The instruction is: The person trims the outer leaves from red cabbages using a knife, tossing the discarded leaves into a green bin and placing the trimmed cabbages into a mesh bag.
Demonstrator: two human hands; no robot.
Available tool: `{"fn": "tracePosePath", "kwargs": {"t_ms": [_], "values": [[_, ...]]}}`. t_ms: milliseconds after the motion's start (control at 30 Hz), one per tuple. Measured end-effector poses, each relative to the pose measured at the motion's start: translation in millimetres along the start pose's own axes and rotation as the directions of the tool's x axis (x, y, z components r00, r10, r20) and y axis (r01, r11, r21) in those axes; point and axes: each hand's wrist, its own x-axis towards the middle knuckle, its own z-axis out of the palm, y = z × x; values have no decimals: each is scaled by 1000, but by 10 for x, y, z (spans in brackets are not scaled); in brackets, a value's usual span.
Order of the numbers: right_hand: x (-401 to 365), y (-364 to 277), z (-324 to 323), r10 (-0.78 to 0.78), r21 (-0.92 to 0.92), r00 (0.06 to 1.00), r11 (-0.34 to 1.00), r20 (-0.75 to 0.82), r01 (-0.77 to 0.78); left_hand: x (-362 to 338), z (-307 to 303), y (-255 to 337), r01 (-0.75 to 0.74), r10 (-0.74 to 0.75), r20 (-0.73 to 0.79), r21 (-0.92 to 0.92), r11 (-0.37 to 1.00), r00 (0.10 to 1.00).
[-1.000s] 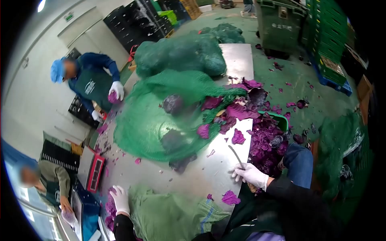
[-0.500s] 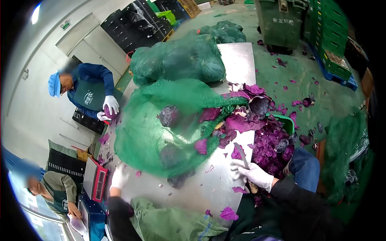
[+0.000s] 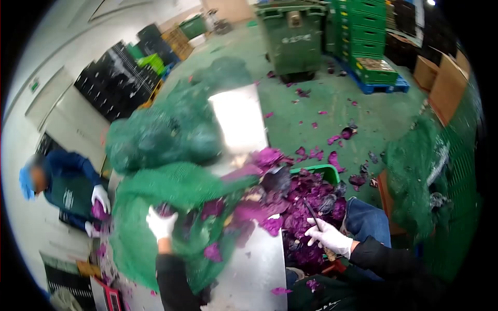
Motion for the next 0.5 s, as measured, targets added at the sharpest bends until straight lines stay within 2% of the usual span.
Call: {"fn": "tracePosePath", "kwargs": {"t_ms": [33, 100, 167, 233, 300, 333, 367, 433, 500], "values": [[20, 56, 16, -9, 14, 997, 1000, -81, 10, 0, 4, -45, 0, 0, -3, -79, 997, 1000], [115, 276, 15, -196, -95, 964, 979, -179, 181, -200, -300, 176, 19, 12, 80, -376, 926, 997], [47, 156, 56, -146, 32, 982, 988, -122, 151, -561, -627, 471, -51, 87, 40, -554, 831, 995], [-73, -27, 216, -242, 229, 966, 939, -90, 257, -993, -1018, 833, -18, 229, 143, -811, 584, 963], [-341, -407, 349, -89, 4, 996, 996, -25, 89, -1432, -1318, 1115, 11, 375, 247, -847, 531, 894], [-368, -338, 402, -101, 0, 995, 995, 17, 101, -1681, -1402, 1192, 53, 386, 314, -829, 556, 867], [-398, -195, 469, -164, -36, 986, 986, 8, 164, -1943, -1457, 1297, 140, 378, 372, -845, 516, 848], [-498, -39, 557, -191, -138, 979, 970, 69, 199, -2342, -1235, 1149, 167, 460, 419, -854, 493, 783], [-742, -57, 597, -174, -206, 975, 958, 139, 200, -2769, -1244, 1325, 400, 389, 526, -843, 360, 757]]}}
